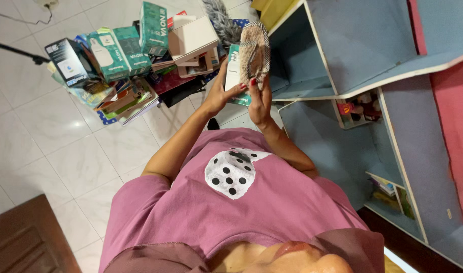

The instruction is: The person uses a duster to wipe the surfaces and interiors of a shelving unit, then uses a cloth to wipe down boxes containing light bulbs before placing them back on the shelves.

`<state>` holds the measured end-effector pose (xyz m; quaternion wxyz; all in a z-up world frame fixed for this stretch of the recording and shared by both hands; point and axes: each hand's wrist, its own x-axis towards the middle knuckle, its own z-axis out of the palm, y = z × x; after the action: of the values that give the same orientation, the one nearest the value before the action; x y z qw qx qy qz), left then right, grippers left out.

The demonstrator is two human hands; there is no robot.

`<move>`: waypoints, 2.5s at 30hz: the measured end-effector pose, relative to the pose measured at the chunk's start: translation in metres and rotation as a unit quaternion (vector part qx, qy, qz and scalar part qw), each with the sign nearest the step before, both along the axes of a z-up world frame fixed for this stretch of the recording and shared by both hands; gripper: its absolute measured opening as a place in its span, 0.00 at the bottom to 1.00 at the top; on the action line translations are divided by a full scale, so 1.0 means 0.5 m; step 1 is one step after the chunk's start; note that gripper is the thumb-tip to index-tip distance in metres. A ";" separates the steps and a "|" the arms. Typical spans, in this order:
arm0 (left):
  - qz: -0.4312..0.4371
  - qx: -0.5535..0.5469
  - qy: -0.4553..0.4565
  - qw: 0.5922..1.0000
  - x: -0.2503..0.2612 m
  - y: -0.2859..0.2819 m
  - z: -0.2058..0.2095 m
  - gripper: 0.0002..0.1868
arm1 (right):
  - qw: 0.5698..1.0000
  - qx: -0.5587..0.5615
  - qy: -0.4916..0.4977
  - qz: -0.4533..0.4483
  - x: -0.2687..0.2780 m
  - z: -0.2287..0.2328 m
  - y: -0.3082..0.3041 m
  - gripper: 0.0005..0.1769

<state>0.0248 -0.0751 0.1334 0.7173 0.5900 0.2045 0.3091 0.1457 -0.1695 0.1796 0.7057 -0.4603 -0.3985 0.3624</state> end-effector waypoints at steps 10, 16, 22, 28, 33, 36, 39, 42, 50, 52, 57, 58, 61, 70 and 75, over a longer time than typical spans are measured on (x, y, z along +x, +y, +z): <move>-0.115 -0.285 -0.161 0.938 0.131 -0.107 -0.048 0.35 | 0.974 0.017 -0.182 -0.135 0.075 -0.143 -0.256 0.22; -0.197 -0.349 -0.123 0.908 0.199 -0.165 -0.046 0.31 | 0.950 0.020 -0.249 -0.189 0.139 -0.171 -0.361 0.23; -0.294 -0.339 -0.127 0.884 0.236 -0.258 -0.049 0.32 | 0.949 0.066 -0.173 -0.256 0.223 -0.097 -0.379 0.21; -0.200 -0.401 -0.185 0.875 0.259 -0.345 0.002 0.32 | 0.978 0.044 0.087 -0.185 0.191 -0.073 -0.435 0.29; -0.099 -0.423 -0.195 0.879 0.279 -0.380 0.014 0.32 | 0.981 0.027 0.121 -0.148 0.165 -0.063 -0.494 0.33; -0.082 -0.413 -0.200 0.885 0.298 -0.403 -0.021 0.33 | 0.970 0.005 0.183 -0.161 0.171 -0.063 -0.513 0.32; -0.033 -0.271 -0.139 0.952 0.318 -0.431 -0.047 0.33 | 0.967 0.026 0.189 -0.172 0.212 -0.072 -0.515 0.31; -0.102 -0.164 -0.070 0.979 0.312 -0.440 -0.025 0.39 | 0.934 0.060 0.293 -0.195 0.267 -0.079 -0.506 0.30; -0.126 -0.030 -0.103 0.986 0.350 -0.317 0.073 0.56 | 0.934 0.032 0.265 -0.236 0.312 -0.084 -0.433 0.32; -0.112 0.001 -0.142 0.983 0.370 -0.276 0.087 0.60 | 0.935 0.043 0.236 -0.262 0.311 -0.081 -0.396 0.32; -0.127 0.062 -0.112 0.984 0.439 -0.150 0.111 0.49 | 0.914 0.070 0.168 -0.362 0.343 -0.100 -0.305 0.30; -0.101 0.126 -0.106 0.981 0.450 -0.125 0.114 0.45 | 0.909 0.049 0.086 -0.404 0.359 -0.108 -0.292 0.26; -0.091 0.209 -0.107 0.968 0.480 -0.060 0.117 0.37 | 0.887 0.003 -0.011 -0.461 0.393 -0.128 -0.262 0.20; -0.177 0.085 0.101 0.975 0.627 -0.039 0.048 0.35 | 0.870 0.057 -0.083 -0.482 0.421 -0.136 -0.195 0.20; -0.135 0.371 -0.030 0.918 0.690 -0.034 0.010 0.41 | 0.878 0.040 -0.022 -0.476 0.448 -0.161 -0.197 0.19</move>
<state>0.3699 -0.0922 0.1385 0.4881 0.8259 -0.0281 0.2809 0.3697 -0.2678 0.0992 0.8019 -0.5735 -0.1616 -0.0438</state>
